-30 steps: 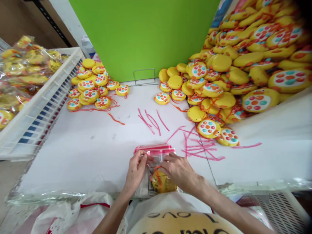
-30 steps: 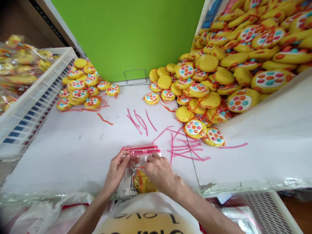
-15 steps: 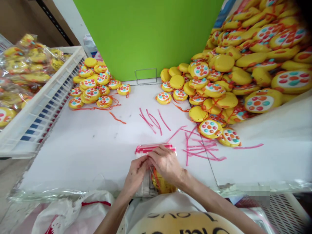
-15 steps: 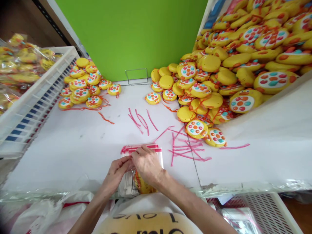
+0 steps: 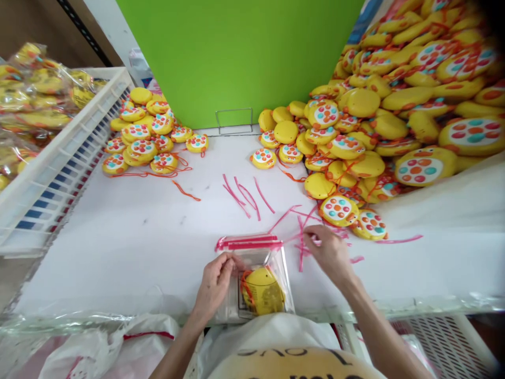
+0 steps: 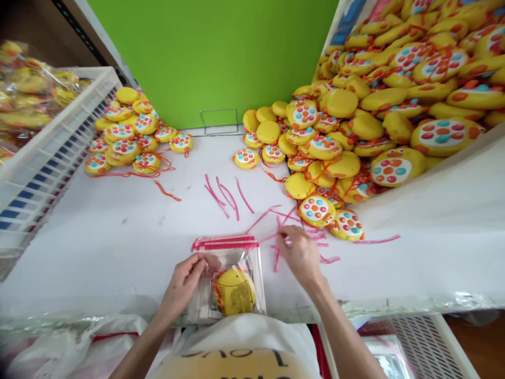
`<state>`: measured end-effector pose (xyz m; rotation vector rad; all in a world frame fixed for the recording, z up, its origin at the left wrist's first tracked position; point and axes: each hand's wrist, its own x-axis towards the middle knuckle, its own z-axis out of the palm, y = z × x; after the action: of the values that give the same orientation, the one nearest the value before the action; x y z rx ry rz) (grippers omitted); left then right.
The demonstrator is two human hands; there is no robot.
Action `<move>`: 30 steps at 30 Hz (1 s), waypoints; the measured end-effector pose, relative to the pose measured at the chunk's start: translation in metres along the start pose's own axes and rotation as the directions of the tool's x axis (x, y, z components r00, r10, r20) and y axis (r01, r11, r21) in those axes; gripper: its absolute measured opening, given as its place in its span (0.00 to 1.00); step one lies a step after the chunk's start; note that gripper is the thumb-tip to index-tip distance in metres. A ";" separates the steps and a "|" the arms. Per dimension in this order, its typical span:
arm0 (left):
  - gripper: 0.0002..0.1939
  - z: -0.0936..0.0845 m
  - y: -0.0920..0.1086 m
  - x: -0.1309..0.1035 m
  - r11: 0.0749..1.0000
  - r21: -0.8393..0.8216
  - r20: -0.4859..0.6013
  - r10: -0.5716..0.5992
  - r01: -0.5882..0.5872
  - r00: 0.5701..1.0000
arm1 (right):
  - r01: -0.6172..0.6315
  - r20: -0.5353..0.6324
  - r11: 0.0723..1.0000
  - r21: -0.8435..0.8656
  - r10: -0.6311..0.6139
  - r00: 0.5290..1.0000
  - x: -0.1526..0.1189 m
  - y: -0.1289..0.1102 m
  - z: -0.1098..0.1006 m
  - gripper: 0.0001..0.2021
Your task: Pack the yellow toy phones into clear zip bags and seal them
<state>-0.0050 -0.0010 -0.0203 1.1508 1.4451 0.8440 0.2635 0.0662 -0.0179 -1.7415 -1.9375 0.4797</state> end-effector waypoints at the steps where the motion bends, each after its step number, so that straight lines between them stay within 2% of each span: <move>1: 0.12 -0.001 -0.002 0.001 1.000 -0.016 0.001 -0.012 0.012 1.000 | -0.084 -0.038 0.995 -0.050 0.082 0.996 -0.003 0.020 -0.009 0.07; 4: 0.12 -0.001 -0.005 0.003 0.996 -0.069 0.020 -0.052 0.054 0.998 | -0.259 -0.140 0.941 -0.220 0.233 0.962 -0.012 0.062 -0.030 0.09; 6: 0.11 -0.001 -0.005 0.003 0.993 -0.092 0.034 -0.066 0.069 0.997 | -0.325 -0.180 0.899 -0.293 0.282 0.942 -0.016 0.073 -0.038 0.10; 8: 0.11 0.000 -0.006 0.003 0.991 -0.111 0.039 -0.073 0.077 0.997 | -0.367 -0.163 0.869 -0.333 0.330 0.930 -0.018 0.076 -0.045 0.12; 11: 0.11 0.000 -0.007 0.001 0.986 -0.139 0.035 -0.086 0.090 0.996 | -0.346 0.033 0.887 -0.306 0.373 0.927 -0.020 0.075 -0.059 0.15; 13: 0.11 0.000 -0.008 0.000 0.981 -0.163 0.034 -0.102 0.107 0.994 | -0.286 0.223 0.943 -0.169 0.319 0.921 -0.023 0.072 -0.070 0.21; 14: 0.11 0.000 -0.009 -0.001 0.976 -0.181 0.033 -0.114 0.118 0.993 | -0.256 0.276 0.962 -0.091 0.271 0.922 -0.025 0.068 -0.077 0.24; 15: 0.11 0.000 -0.009 -0.002 0.972 -0.198 0.033 -0.124 0.128 0.992 | -0.229 0.273 0.972 -0.047 0.233 0.933 -0.027 0.063 -0.082 0.26; 16: 0.11 0.000 -0.010 -0.003 0.967 -0.217 0.033 -0.132 0.136 0.991 | -0.209 0.216 0.977 -0.041 0.213 0.953 -0.028 0.056 -0.086 0.26; 18: 0.11 0.000 -0.011 -0.003 0.957 -0.250 0.038 -0.144 0.149 0.989 | -0.210 0.029 0.975 -0.071 0.212 0.977 -0.032 0.038 -0.086 0.21; 19: 0.11 0.000 -0.011 -0.003 0.953 -0.262 0.039 -0.149 0.154 0.988 | -0.219 -0.028 0.974 -0.051 0.218 0.976 -0.033 0.027 -0.082 0.16; 20: 0.11 0.000 -0.012 -0.003 0.950 -0.269 0.043 -0.151 0.157 0.988 | -0.221 -0.023 0.975 0.010 0.222 0.975 -0.033 0.015 -0.075 0.13; 22: 0.11 0.001 -0.012 -0.003 0.946 -0.280 0.046 -0.154 0.161 0.987 | -0.214 0.136 0.958 0.193 0.190 0.972 -0.031 -0.006 -0.053 0.10; 25: 0.11 0.002 -0.011 -0.004 0.944 -0.283 0.028 -0.166 0.167 0.986 | -0.216 0.368 0.925 0.313 0.091 0.925 -0.022 -0.028 -0.011 0.09; 28: 0.12 0.003 -0.010 -0.004 0.941 -0.290 0.013 -0.181 0.177 0.983 | -0.256 0.481 0.881 0.398 0.037 0.876 -0.013 -0.034 0.019 0.07; 30: 0.13 0.003 -0.009 -0.004 0.939 -0.288 0.008 -0.192 0.186 0.981 | -0.299 0.516 0.825 0.480 0.010 0.856 -0.009 -0.032 0.030 0.06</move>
<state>-0.0042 -0.0082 -0.0282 0.7732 1.3717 0.8974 0.2212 0.0548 -0.0255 -1.4809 -1.7008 1.5173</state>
